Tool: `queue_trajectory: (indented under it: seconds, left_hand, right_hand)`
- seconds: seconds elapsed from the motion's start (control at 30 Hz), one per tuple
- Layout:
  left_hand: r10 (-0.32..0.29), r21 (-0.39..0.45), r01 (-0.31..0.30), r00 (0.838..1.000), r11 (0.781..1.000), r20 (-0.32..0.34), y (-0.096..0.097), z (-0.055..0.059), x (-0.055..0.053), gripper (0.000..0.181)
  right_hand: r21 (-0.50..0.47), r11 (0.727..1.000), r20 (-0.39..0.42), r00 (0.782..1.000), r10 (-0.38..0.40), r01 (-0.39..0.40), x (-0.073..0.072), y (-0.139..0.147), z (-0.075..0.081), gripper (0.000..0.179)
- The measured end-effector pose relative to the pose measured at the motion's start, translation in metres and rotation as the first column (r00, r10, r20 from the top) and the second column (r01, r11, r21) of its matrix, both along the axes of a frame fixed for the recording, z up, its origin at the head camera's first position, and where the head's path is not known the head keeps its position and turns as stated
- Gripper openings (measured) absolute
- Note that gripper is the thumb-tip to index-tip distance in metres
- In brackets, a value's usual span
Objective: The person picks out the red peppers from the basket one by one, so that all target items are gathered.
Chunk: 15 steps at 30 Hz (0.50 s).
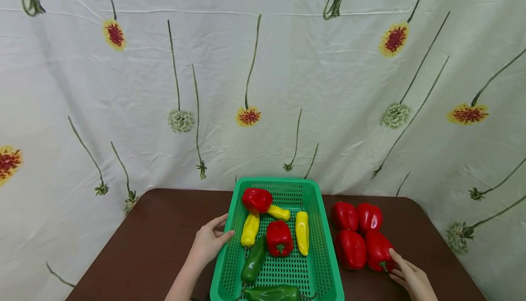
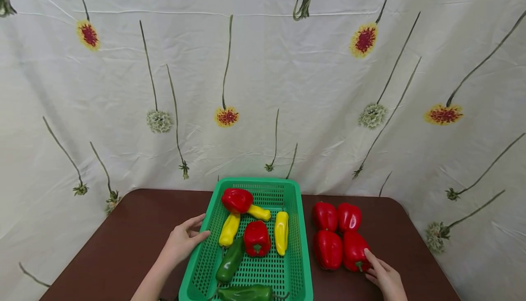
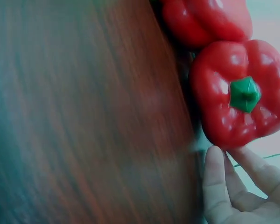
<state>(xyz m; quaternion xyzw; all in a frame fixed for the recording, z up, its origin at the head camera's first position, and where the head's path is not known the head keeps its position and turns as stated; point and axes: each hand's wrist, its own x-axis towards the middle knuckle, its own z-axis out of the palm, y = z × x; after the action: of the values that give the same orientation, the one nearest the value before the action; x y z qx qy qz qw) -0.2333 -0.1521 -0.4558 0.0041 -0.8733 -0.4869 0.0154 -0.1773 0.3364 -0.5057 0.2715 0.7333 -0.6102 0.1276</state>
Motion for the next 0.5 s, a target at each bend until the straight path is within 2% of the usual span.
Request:
queue_trajectory:
  seconds: [0.5]
  left_hand:
    - [0.000, -0.003, 0.000, 1.000, 1.000, -0.005, 0.0005, 0.0000, -0.0002, 0.053]
  right_hand:
    - [0.010, 1.000, -0.017, 1.000, 0.024, -0.024, -0.0010, 0.0035, -0.0015, 0.126]
